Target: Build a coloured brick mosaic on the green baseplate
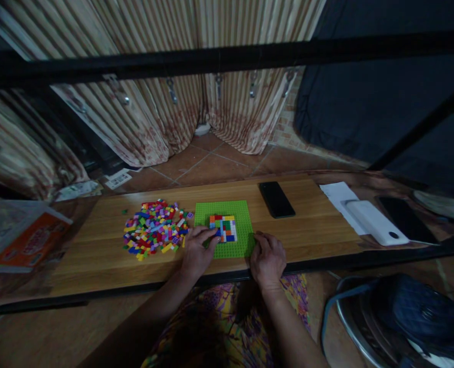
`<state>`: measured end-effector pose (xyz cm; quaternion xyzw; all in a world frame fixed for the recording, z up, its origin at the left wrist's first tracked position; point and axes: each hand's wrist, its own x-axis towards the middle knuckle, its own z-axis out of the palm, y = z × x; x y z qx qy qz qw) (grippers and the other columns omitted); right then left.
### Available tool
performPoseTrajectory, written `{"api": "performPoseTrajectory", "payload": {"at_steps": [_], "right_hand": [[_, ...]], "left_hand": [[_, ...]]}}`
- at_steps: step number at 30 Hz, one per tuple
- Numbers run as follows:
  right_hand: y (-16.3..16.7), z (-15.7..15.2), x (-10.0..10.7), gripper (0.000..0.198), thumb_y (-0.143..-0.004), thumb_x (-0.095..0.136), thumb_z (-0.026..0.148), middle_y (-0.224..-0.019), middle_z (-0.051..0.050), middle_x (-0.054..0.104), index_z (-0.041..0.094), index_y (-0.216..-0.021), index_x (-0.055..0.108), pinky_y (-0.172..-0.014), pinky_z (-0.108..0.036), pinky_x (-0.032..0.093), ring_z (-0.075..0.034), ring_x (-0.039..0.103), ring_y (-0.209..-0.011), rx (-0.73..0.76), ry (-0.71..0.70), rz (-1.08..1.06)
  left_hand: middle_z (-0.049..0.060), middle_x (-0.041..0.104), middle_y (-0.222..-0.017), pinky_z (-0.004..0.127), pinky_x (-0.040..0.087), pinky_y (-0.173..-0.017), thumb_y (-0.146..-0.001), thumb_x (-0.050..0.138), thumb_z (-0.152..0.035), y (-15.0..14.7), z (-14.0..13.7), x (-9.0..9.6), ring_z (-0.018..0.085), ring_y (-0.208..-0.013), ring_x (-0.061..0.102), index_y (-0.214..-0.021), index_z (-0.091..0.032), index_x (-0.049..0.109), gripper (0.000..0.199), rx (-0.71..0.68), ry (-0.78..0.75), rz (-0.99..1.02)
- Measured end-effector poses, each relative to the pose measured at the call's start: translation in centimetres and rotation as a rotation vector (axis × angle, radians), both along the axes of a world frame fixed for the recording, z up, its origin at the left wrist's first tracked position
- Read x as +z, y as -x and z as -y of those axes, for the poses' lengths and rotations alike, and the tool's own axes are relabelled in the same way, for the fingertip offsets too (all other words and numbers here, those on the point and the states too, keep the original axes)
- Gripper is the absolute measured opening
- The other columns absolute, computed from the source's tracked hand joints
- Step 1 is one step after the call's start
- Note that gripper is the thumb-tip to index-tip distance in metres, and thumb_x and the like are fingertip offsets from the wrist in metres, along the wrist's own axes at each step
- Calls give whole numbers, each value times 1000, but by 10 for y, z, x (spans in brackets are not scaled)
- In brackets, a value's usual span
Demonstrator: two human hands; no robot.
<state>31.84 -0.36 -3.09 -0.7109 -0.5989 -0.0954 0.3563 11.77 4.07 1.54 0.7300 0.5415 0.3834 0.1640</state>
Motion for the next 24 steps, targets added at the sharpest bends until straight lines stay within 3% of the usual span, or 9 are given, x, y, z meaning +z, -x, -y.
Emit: {"api": "performPoseTrajectory", "payload": {"at_steps": [7,11,17,21,24], "right_hand": [[-1,-1,-2,29,-87,44,21,-97,-10,65,18,-97,70,-81,-34,45,-22,56,-91,12,-9,-10],[-2,-1,-2,30,-87,42,23,-98,-10,65,18,-97,70,-81,-35,45,-22,57,-91,22,-14,-9],[-2,-1,-1,30,-86,42,23,-99,-10,65,18,-98,69,-81,-35,44,-23,56,-92,32,-11,-4],[-3,0,-2,30,-86,42,23,-98,-10,65,18,-97,70,-81,-36,44,-23,56,-92,23,-21,10],[-5,0,-4,31,-87,42,25,-98,-11,65,17,-99,69,-80,-36,44,-24,57,-92,48,-22,11]], "left_hand": [[2,67,-96,40,42,-91,-83,69,-28,0,2,-3,20,-92,58,-97,-25,73,15,12,-39,-41],[3,67,-99,42,44,-92,-89,60,-29,2,6,0,22,-95,58,-111,-24,66,23,7,-52,-38],[8,62,-113,43,46,-96,-90,50,-17,11,37,0,23,-108,56,-128,-22,53,38,-10,-47,-28],[8,62,-118,46,44,-102,-89,49,-13,16,62,-8,24,-112,56,-127,-23,54,40,-33,-31,-72],[8,64,-114,43,47,-99,-89,49,-13,26,61,-6,23,-109,58,-121,-23,57,35,14,-50,-50]]}}
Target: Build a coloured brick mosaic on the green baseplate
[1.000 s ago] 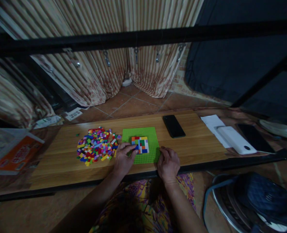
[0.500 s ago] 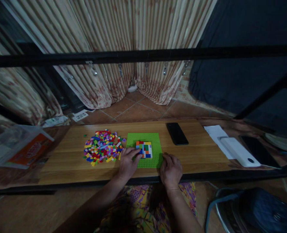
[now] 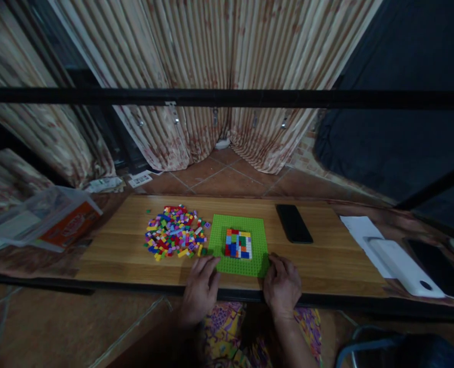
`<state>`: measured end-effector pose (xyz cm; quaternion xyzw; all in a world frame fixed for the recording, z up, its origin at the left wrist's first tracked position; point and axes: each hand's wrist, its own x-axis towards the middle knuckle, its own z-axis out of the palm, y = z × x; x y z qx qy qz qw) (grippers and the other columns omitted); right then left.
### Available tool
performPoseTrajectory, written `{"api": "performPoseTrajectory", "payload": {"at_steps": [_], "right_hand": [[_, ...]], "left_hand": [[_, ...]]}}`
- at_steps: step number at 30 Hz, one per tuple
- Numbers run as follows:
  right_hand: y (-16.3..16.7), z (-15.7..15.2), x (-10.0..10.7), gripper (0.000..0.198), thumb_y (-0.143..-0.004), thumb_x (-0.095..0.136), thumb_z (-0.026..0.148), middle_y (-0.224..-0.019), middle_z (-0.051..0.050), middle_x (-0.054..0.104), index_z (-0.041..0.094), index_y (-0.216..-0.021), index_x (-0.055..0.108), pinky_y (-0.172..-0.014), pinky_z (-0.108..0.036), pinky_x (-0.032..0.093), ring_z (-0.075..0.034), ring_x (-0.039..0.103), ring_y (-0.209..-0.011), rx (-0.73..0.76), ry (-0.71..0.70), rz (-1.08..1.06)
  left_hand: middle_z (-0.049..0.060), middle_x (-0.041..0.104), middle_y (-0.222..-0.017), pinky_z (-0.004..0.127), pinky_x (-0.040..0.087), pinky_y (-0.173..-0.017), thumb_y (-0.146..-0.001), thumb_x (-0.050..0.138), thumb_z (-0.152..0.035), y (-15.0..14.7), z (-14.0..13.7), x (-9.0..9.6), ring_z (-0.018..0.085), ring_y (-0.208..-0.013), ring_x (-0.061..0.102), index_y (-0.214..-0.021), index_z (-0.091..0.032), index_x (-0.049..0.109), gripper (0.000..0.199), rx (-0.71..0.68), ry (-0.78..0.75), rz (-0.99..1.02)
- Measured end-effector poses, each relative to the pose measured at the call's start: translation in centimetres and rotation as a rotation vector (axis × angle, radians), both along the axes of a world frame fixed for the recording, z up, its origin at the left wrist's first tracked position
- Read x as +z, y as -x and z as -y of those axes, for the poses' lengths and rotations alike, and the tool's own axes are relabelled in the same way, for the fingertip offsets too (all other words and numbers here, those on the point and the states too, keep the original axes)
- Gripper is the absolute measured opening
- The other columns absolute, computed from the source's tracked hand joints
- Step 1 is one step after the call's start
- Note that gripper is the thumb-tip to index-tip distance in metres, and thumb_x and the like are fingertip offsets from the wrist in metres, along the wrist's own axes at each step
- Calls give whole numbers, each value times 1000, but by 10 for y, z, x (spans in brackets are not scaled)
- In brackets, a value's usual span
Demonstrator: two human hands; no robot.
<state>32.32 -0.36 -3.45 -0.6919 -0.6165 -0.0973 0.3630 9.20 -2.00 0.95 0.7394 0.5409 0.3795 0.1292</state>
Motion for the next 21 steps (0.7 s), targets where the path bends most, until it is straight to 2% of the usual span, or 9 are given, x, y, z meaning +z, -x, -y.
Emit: {"api": "performPoseTrajectory", "payload": {"at_steps": [3,6,9,13,17,21], "right_hand": [[-2,0,-3,31,-88,42,26,-97,-11,66,17,-99,70,-79,-36,44,-24,57,-90,-1,-9,9],[-5,-1,-5,31,-88,43,26,-97,-11,66,16,-99,70,-77,-36,44,-24,58,-88,6,-15,34],[-6,-1,-6,32,-88,43,27,-96,-11,66,15,-99,70,-76,-35,45,-24,58,-87,2,-14,42],[-5,0,-5,32,-88,43,27,-96,-12,66,15,-99,71,-77,-36,45,-25,58,-88,-11,-15,38],[-4,0,-5,31,-87,43,26,-94,-12,65,15,-97,71,-77,-36,45,-25,59,-89,-4,-19,32],[-5,0,-6,31,-87,43,26,-95,-12,65,16,-97,70,-77,-37,44,-25,58,-89,-4,-23,30]], "left_hand": [[7,65,-107,38,51,-91,-86,50,-9,19,-20,10,22,-101,60,-115,-21,61,33,73,-19,19],[6,66,-104,38,50,-92,-84,51,-7,42,-45,18,22,-101,59,-107,-21,64,30,142,-47,1],[5,66,-102,37,50,-90,-84,52,-7,60,-57,18,21,-98,60,-99,-20,67,25,182,-29,7],[4,65,-99,34,50,-89,-85,51,-6,69,-54,11,19,-95,59,-94,-20,68,24,167,-13,-4],[3,64,-97,34,49,-87,-86,53,-9,66,-46,11,18,-93,58,-92,-22,68,20,154,-14,-37],[4,61,-105,38,47,-90,-82,59,-13,58,-43,15,22,-100,55,-104,-26,68,27,49,15,-127]]}}
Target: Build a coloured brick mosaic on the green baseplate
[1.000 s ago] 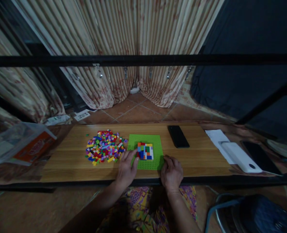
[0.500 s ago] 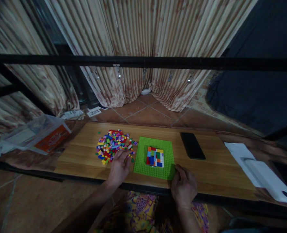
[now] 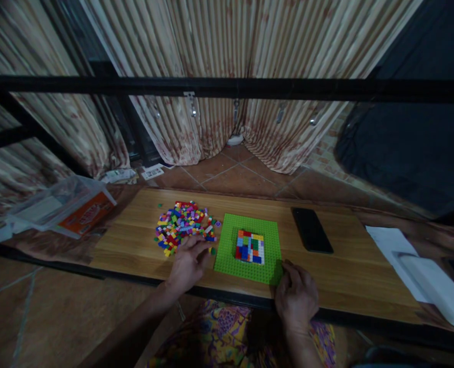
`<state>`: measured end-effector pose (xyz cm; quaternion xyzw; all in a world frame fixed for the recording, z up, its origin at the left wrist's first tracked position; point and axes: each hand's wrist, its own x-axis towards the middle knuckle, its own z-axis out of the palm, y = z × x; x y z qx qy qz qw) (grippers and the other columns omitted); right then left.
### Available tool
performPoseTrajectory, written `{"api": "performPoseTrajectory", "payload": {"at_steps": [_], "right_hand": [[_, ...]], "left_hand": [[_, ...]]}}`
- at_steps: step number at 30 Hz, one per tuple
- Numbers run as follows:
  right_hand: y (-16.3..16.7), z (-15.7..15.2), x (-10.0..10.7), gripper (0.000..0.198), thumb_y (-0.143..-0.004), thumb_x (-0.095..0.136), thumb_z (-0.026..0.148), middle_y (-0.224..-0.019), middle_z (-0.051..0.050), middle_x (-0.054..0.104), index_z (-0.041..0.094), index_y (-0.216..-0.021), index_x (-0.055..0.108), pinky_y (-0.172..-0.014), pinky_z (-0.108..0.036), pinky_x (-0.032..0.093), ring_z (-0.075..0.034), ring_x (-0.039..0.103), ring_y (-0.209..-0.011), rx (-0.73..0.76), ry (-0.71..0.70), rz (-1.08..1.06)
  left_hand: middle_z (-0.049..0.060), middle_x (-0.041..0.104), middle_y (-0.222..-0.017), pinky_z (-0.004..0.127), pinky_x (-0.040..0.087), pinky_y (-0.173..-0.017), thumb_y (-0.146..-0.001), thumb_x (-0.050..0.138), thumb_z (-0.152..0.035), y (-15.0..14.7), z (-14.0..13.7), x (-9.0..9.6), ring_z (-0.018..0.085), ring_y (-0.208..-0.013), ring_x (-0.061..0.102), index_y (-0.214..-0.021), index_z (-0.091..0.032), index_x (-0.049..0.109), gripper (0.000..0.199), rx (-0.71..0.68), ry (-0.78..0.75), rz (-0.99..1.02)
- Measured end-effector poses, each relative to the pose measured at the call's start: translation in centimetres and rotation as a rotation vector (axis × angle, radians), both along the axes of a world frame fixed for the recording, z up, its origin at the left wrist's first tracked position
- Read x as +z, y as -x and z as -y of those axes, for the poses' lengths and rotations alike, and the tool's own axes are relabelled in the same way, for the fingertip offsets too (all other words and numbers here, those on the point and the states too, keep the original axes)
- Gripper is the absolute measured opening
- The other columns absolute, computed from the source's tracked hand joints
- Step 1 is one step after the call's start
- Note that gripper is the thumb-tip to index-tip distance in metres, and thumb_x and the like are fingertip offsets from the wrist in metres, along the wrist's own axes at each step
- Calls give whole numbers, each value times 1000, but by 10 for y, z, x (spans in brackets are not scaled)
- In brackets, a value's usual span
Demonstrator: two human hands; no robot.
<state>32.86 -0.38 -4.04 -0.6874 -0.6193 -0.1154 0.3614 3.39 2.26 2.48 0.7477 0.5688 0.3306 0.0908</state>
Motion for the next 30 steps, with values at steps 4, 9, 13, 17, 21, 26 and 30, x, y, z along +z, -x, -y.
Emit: {"api": "performPoseTrajectory", "payload": {"at_steps": [4,9,13,17,21,26,30], "right_hand": [[0,0,0,31,-87,43,26,-95,-11,65,16,-98,70,-79,-37,44,-24,57,-88,13,-2,-6],[1,0,2,30,-88,43,26,-95,-11,66,16,-98,70,-78,-36,44,-24,58,-89,6,-1,-1],[4,0,4,30,-87,44,25,-96,-11,66,16,-98,70,-79,-36,45,-24,58,-91,-6,14,-9],[5,0,5,29,-87,44,24,-97,-11,66,17,-97,70,-79,-36,45,-24,58,-91,-12,18,-23],[6,0,5,30,-88,43,25,-97,-11,66,17,-99,70,-80,-37,45,-24,58,-92,-17,23,-16],[7,1,7,30,-88,43,24,-100,-11,66,17,-98,70,-81,-36,45,-24,57,-93,-17,32,-20],[8,0,6,29,-88,43,23,-100,-10,65,17,-98,70,-81,-35,45,-23,57,-92,-24,29,-25]], "left_hand": [[5,57,-112,42,45,-93,-79,61,-14,-5,-1,0,24,-102,52,-112,-28,65,36,-43,41,-103],[6,58,-110,41,46,-92,-80,58,-13,-8,-6,0,24,-102,52,-105,-24,66,28,-64,25,-138],[6,63,-106,38,50,-90,-82,55,-11,-18,-12,2,22,-99,59,-103,-21,64,25,-78,35,-56],[3,68,-98,31,54,-81,-85,52,-10,-37,-21,7,17,-87,66,-108,-23,64,29,-143,105,81],[1,70,-95,28,55,-80,-81,52,-3,-57,-33,13,15,-83,67,-103,-24,68,34,-223,103,194],[2,70,-91,28,55,-82,-80,48,1,-70,-44,19,15,-83,67,-98,-21,71,36,-270,77,207],[2,69,-94,28,55,-82,-79,48,1,-72,-46,20,14,-81,66,-99,-21,71,37,-294,89,186]]}}
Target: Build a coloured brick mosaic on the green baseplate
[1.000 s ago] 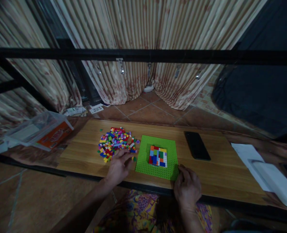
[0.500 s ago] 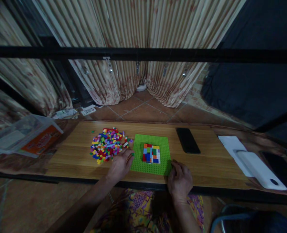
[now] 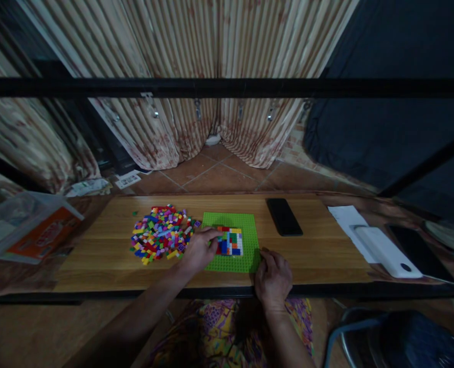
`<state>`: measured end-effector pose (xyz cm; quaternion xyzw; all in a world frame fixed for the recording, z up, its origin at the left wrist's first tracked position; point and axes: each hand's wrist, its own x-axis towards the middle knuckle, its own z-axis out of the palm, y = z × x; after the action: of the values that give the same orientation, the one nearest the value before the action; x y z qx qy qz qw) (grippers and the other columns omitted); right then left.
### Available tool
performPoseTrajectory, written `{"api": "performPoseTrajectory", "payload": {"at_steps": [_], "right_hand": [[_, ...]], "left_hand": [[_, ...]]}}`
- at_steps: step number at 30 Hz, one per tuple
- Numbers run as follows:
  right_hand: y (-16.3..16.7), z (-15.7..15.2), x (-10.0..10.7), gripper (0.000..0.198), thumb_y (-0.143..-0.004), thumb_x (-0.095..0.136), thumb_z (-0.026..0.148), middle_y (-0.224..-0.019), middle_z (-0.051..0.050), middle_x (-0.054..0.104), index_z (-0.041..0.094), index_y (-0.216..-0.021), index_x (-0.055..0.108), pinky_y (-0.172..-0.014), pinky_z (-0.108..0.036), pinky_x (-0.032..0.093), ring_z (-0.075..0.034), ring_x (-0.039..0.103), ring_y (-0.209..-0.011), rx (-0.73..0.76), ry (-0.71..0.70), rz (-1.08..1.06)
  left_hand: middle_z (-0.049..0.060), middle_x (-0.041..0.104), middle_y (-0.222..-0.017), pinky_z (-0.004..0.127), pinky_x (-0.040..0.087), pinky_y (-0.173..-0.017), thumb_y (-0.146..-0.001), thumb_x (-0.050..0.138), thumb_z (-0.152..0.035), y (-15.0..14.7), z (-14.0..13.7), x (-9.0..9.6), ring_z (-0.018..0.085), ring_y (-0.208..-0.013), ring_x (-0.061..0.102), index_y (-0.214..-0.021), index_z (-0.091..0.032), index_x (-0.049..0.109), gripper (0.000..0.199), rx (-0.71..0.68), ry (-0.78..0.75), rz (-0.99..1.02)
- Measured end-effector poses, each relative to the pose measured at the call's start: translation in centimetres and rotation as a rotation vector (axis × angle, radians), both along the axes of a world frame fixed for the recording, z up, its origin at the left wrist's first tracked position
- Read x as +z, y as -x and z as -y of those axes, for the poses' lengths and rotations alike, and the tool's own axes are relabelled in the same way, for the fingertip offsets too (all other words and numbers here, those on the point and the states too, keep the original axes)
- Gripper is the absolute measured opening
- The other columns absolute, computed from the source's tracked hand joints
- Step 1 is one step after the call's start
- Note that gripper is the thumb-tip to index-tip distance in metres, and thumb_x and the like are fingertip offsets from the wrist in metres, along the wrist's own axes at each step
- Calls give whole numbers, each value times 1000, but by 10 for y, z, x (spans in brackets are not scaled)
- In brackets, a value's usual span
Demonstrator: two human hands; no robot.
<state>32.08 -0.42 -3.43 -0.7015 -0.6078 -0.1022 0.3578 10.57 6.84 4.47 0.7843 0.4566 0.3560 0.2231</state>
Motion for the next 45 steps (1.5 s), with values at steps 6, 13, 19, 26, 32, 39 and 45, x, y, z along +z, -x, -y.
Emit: {"api": "performPoseTrajectory", "payload": {"at_steps": [6,13,19,26,32,39,45], "right_hand": [[0,0,-1,30,-88,43,22,-100,-10,65,18,-99,70,-82,-35,45,-23,57,-94,-1,7,-16],[0,-1,1,29,-87,44,22,-100,-9,66,17,-98,70,-83,-35,45,-22,57,-93,7,12,-14],[1,0,2,28,-88,44,22,-99,-9,65,17,-97,70,-82,-34,45,-22,56,-92,-4,6,3],[2,0,3,28,-88,44,22,-99,-9,65,18,-98,70,-82,-34,45,-22,56,-93,0,2,-14],[2,0,3,28,-88,44,22,-99,-9,65,17,-96,71,-82,-34,45,-22,56,-93,-4,-7,-7],[2,0,2,29,-87,44,23,-99,-9,65,17,-97,70,-82,-35,45,-22,57,-92,-11,16,8],[2,0,4,28,-87,44,22,-99,-9,66,17,-98,70,-83,-35,45,-23,58,-93,-8,18,14]], "left_hand": [[3,66,-91,28,53,-80,-86,46,-5,-3,-2,1,15,-84,64,-94,-22,71,31,-81,-8,-140],[5,66,-90,31,51,-82,-86,47,-7,-7,-7,11,19,-87,61,-93,-20,68,26,-133,0,-346],[5,65,-89,31,48,-83,-89,45,-10,-7,-10,18,18,-87,59,-85,-18,67,24,-185,6,-461],[4,64,-93,31,49,-88,-89,44,-8,-5,-7,10,18,-92,58,-96,-19,69,28,-170,-10,-416],[10,57,-123,38,45,-100,-92,39,-12,4,17,-9,22,-113,51,-127,-18,56,39,52,-60,-322],[11,40,-145,55,35,-106,-93,49,-37,-6,46,-16,31,-127,40,-136,-22,47,46,89,-113,-471],[13,44,-141,58,32,-107,-93,49,-38,-15,49,-15,31,-128,39,-137,-20,45,48,138,-103,-516]]}}
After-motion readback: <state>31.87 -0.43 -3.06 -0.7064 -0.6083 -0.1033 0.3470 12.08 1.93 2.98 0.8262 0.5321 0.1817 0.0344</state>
